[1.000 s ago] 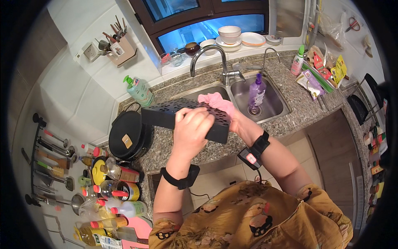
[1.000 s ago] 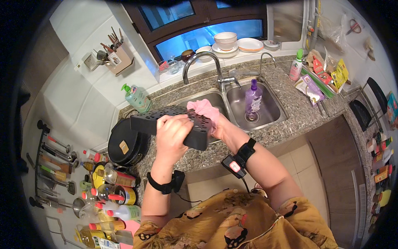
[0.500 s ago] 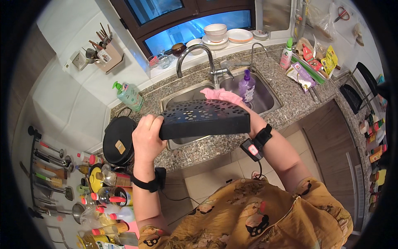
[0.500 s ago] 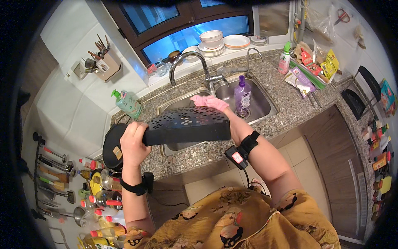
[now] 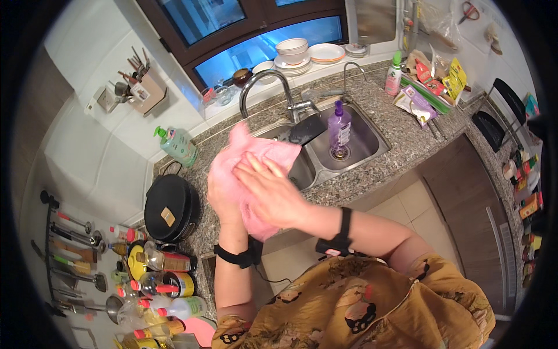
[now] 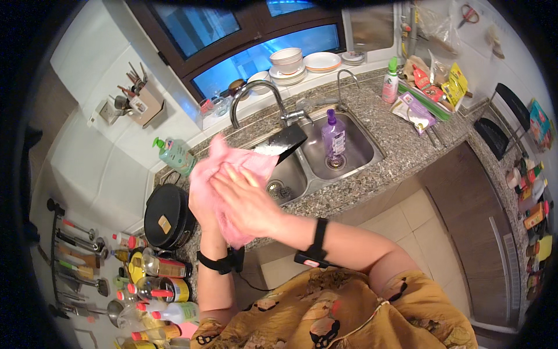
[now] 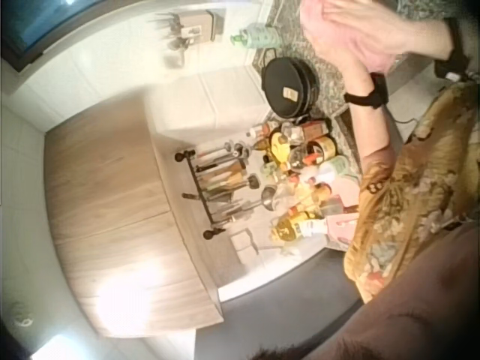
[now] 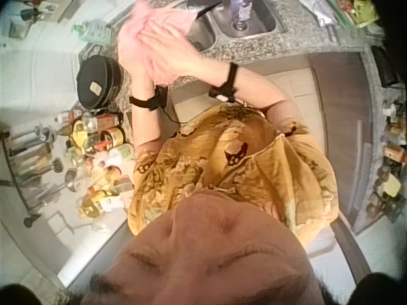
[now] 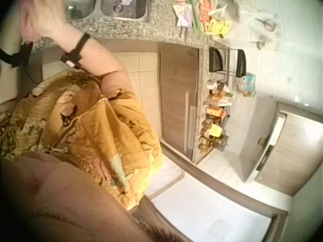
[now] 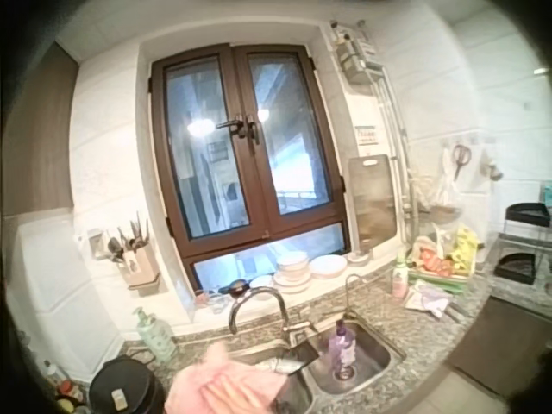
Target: The person wipes a black perforated shelf tray with a pink cloth, then inserts metal rods into the tray and attaches it to a corner shelf unit. The person repeats the process with a second tray, assembling the corner shelf.
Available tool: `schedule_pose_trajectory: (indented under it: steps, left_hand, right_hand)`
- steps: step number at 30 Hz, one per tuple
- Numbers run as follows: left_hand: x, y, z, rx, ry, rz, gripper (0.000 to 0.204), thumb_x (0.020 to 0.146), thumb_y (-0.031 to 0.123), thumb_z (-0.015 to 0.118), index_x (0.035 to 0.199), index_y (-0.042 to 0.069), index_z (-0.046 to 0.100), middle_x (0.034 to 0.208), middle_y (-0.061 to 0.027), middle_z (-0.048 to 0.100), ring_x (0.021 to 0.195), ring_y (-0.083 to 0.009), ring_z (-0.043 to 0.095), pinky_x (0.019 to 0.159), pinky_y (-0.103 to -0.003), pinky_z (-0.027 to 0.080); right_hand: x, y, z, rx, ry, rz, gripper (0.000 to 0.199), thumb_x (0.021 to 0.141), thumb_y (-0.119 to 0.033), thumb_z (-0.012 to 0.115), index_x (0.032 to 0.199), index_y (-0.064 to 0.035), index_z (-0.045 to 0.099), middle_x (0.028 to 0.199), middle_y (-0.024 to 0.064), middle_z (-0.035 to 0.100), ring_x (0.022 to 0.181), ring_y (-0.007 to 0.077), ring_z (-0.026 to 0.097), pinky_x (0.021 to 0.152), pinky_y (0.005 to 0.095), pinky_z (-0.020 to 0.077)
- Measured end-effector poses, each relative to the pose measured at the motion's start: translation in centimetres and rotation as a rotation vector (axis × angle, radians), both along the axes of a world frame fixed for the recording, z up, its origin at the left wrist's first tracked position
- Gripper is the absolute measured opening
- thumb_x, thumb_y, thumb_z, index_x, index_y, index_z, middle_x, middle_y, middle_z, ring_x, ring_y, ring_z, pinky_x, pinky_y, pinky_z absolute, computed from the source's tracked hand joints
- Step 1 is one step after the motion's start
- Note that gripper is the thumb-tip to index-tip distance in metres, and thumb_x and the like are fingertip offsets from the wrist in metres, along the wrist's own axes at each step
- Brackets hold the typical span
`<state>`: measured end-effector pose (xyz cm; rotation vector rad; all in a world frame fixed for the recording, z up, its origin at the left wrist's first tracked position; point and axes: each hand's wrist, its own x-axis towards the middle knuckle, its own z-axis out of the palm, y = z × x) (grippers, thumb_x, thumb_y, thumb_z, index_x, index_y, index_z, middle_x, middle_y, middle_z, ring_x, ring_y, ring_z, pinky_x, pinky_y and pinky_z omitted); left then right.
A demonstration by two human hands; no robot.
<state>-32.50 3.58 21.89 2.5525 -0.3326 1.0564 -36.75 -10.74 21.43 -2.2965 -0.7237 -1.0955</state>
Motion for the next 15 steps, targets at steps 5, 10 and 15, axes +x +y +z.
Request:
schedule_pose_trajectory:
  steps: [5,10,15]
  left_hand:
    - [-1.1,0.0,0.7,-0.032,-0.192,-0.196,0.040,0.082,0.014,0.068,0.122,0.009,0.065,0.106,-0.0129,0.067,0.095,-0.0335,0.065,0.079,-0.039,0.054]
    - [-3.0,0.0,1.1,-0.006,-0.162,-0.094,0.040,0.069,-0.004,0.065,0.108,0.005,0.063,0.093,-0.0130,0.063,0.089,-0.0350,0.061,0.077,-0.041,0.051]
    - [-4.4,2.1,1.2,0.028,-0.181,0.012,0.040,0.062,-0.011,0.061,0.100,0.003,0.060,0.089,-0.0142,0.058,0.088,-0.0371,0.059,0.077,-0.043,0.049]
  right_hand:
    - [1.1,-3.0,0.2,-0.082,-0.021,0.242,0.065,0.080,-0.019,0.068,0.140,-0.0025,0.050,0.147,0.0152,0.049,0.142,0.0292,0.040,0.115,0.0476,0.0302]
    - [1.7,-5.5,-0.2,-0.065,-0.077,0.118,0.064,0.077,-0.015,0.068,0.137,-0.0027,0.053,0.144,0.0130,0.053,0.138,0.0309,0.045,0.114,0.0492,0.0315]
    - [5.2,-10.6,-1.7,0.139,-0.070,-0.148,0.041,0.092,-0.013,0.050,0.129,0.0027,0.055,0.125,0.0209,0.061,0.120,0.0385,0.056,0.105,0.0521,0.0385]
